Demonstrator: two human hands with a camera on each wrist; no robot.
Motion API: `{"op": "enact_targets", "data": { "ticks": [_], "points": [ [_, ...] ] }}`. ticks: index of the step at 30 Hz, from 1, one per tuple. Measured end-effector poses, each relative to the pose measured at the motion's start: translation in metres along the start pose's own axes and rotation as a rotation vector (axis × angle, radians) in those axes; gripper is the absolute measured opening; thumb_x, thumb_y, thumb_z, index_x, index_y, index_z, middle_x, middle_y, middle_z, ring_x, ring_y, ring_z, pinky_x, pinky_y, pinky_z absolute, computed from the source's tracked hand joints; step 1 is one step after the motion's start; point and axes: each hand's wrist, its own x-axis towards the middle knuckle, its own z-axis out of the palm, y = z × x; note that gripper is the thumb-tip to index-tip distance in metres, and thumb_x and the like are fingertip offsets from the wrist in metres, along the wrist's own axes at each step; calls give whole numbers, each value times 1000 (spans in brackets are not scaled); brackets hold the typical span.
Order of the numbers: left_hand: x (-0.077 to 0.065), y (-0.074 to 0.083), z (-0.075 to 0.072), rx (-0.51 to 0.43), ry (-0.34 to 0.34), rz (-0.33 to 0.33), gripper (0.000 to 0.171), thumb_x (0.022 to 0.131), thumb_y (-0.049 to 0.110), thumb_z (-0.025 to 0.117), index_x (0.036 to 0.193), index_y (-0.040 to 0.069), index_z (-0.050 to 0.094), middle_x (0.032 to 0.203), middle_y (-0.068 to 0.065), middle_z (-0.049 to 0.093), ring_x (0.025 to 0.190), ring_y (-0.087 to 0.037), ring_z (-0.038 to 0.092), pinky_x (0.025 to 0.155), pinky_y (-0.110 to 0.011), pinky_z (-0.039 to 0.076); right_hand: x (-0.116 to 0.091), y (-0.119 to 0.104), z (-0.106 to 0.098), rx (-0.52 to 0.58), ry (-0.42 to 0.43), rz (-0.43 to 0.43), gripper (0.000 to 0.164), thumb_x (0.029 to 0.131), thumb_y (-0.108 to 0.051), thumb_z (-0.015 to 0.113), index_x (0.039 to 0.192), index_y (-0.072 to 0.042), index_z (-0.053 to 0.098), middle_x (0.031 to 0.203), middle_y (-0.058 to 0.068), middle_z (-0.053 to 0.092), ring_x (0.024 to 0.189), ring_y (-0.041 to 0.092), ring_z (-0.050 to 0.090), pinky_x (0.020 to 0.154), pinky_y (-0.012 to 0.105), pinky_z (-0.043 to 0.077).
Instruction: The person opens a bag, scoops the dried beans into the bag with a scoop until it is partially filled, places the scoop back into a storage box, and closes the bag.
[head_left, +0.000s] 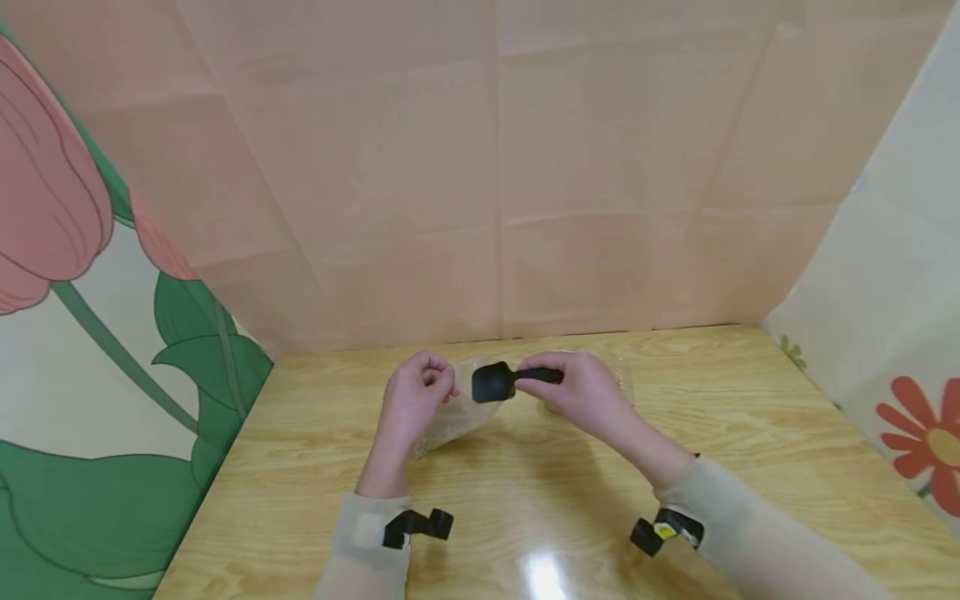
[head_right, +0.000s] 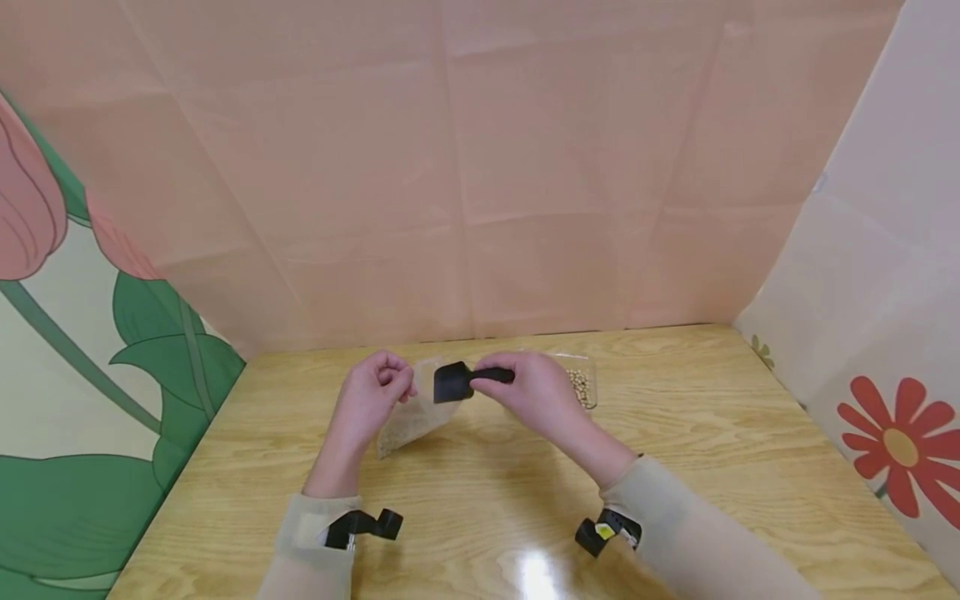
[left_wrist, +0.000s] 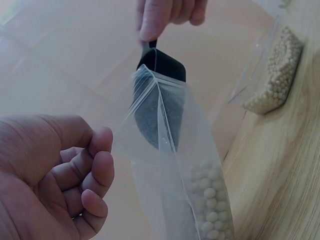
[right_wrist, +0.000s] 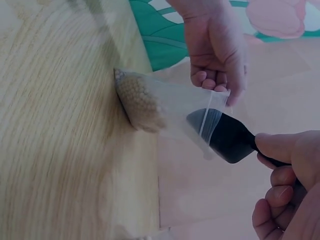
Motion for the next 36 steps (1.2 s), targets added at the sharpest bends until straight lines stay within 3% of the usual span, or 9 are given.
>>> {"op": "enact_targets", "data": {
  "ticks": [6,13,20,28,31,32,36],
  "points": [
    [0,0,-1,-9,-6,-5,7,109,10,68,103,9,71,79,0,75,77,-22,69,68,-35,50,-1,-8,1,-123,34,-115,19,96,-29,90,112,-21,87,106,-2,81,61,10,57,58,33,47],
    [0,0,-1,1,-2,-2,7,110,10,68,103,9,71,78,0,75,76,-21,69,71,-36,53,-1,-8,2,-133,51,-126,19,94,-29,92,111,-22,87,107,-3,82,66,10,60,61,34,50],
    [0,0,0,3,-3,2,7,110,10,68,104,9,71,79,0,75,77,-23,69,68,-36,51,-4,-5,-7,6,13,-40,19,97,-29,89,115,-22,87,110,0,81,63,15,60,57,34,50],
    [-1,1,0,3,-9,-6,7,110,12,68,105,10,71,79,0,75,79,-27,70,64,-33,48,-10,4,-36,144,-29,93,26,100,-39,85,122,-25,84,117,3,79,58,15,47,53,32,43],
    [0,0,0,9,-9,-4,6,110,12,68,105,10,71,79,0,75,79,-26,70,66,-34,50,-11,10,-50,160,-25,119,31,99,-43,85,124,-25,84,124,5,77,59,13,43,54,32,42],
    [0,0,0,10,-9,-4,6,110,12,68,105,10,71,79,0,75,79,-25,70,66,-34,51,-12,13,-54,164,-25,131,33,99,-45,85,125,-25,83,120,7,77,57,13,40,53,32,41],
    [0,-1,0,21,-7,-2,6,110,11,67,105,10,71,80,-1,76,78,-25,70,67,-34,51,-17,21,-71,126,-12,135,40,99,-47,84,130,-23,82,125,10,75,60,14,43,54,33,41]
  ]
}}
